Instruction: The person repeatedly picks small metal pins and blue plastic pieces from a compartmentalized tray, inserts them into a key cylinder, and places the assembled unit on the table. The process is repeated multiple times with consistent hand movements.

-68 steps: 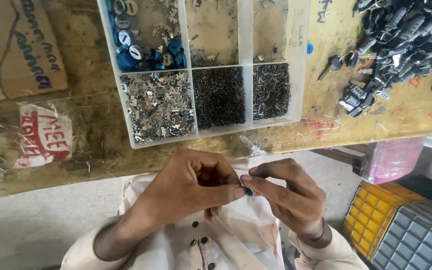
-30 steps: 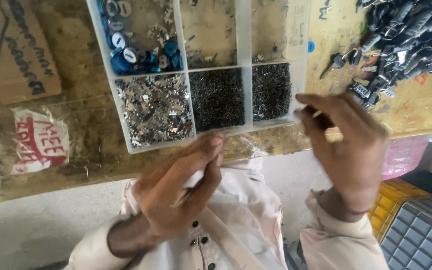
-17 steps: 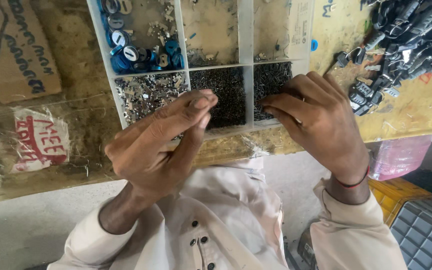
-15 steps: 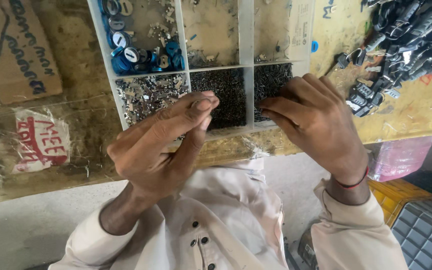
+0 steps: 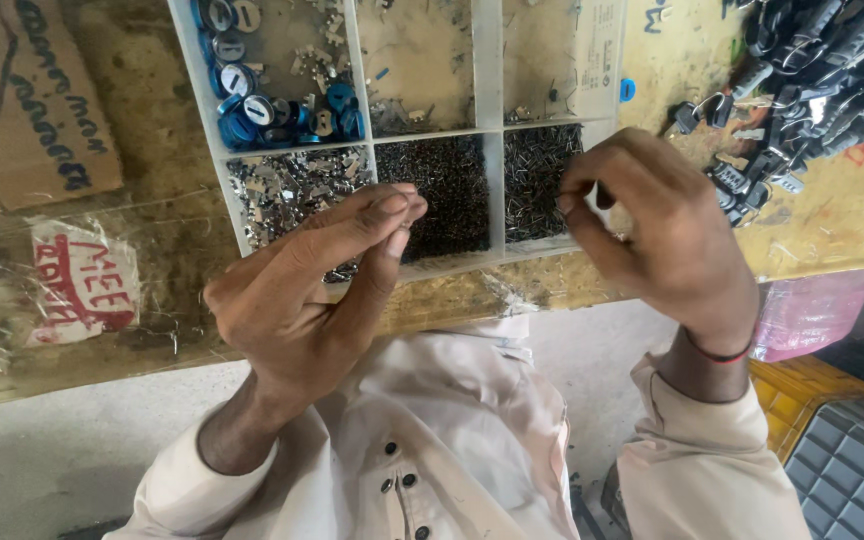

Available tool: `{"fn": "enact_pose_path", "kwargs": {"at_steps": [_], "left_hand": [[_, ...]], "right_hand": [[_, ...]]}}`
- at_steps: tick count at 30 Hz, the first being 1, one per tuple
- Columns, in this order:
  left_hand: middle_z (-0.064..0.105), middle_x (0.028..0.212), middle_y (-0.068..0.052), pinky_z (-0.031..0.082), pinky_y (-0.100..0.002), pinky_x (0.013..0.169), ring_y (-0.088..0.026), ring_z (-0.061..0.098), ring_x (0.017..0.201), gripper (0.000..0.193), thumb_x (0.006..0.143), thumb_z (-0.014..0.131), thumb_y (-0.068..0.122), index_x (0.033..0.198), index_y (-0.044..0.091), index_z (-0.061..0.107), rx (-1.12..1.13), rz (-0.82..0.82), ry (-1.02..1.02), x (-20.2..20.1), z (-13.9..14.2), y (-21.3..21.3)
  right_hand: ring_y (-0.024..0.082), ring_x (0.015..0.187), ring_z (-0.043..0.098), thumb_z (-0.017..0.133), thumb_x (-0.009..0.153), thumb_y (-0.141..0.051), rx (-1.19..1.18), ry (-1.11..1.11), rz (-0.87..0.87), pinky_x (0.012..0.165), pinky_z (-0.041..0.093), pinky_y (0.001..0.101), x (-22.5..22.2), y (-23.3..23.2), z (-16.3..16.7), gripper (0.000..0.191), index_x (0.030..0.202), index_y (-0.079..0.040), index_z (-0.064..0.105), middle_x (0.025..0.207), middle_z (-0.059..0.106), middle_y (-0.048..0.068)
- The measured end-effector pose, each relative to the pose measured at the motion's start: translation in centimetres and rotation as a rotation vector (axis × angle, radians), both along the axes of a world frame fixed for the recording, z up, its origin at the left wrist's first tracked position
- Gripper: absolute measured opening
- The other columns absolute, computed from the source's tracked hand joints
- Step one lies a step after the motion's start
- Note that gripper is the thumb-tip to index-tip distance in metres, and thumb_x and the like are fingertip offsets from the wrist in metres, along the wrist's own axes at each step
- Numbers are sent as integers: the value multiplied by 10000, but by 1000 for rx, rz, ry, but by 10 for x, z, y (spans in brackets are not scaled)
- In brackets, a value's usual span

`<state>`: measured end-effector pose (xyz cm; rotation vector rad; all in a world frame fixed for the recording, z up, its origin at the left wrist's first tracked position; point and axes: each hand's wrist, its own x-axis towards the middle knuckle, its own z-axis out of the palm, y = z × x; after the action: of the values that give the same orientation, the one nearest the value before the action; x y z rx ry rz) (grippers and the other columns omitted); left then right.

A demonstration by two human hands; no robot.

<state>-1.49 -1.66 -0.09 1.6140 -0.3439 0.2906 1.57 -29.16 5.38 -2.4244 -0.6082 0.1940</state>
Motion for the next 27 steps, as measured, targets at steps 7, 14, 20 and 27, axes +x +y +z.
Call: {"fn": "enact_pose_path", "kwargs": {"at_steps": [7,14,20,27], "left_hand": [[738,1148,-230,669,-348,880,-302,789,1041,116,1033,692,-89,1147,-74,678,2,-9,0,-1,0,-1],[746,1136,-224,672,-345,869,-287,798,1021,106,1042,689,-65,1147,-69,679,14,-8,-1,-1,-1,0],[738,1167,-229,721,-326,880,-292,794,1036,117,1053,682,-66,1168,-63,667,-7,-18,10,-1,2,-1],[739,1175,-224,721,-296,843,-277,800,1021,143,1033,682,-85,1174,-66,670,7,-12,6,2,6,-2]], "right_hand": [[36,661,506,503,1022,79,413,260,-212,578,446,191,-12,-21,-24,102,1075,5,548,1009,616,70],[50,703,499,485,1097,8,643,385,-288,645,441,195,-25,-21,-26,47,1119,22,524,971,618,91],[62,721,544,547,1100,23,600,348,-214,643,456,206,-22,-6,-14,20,1085,12,554,939,626,70],[66,735,587,713,989,81,366,183,-141,629,449,212,-10,28,-11,129,1046,-19,655,957,666,51]]}}
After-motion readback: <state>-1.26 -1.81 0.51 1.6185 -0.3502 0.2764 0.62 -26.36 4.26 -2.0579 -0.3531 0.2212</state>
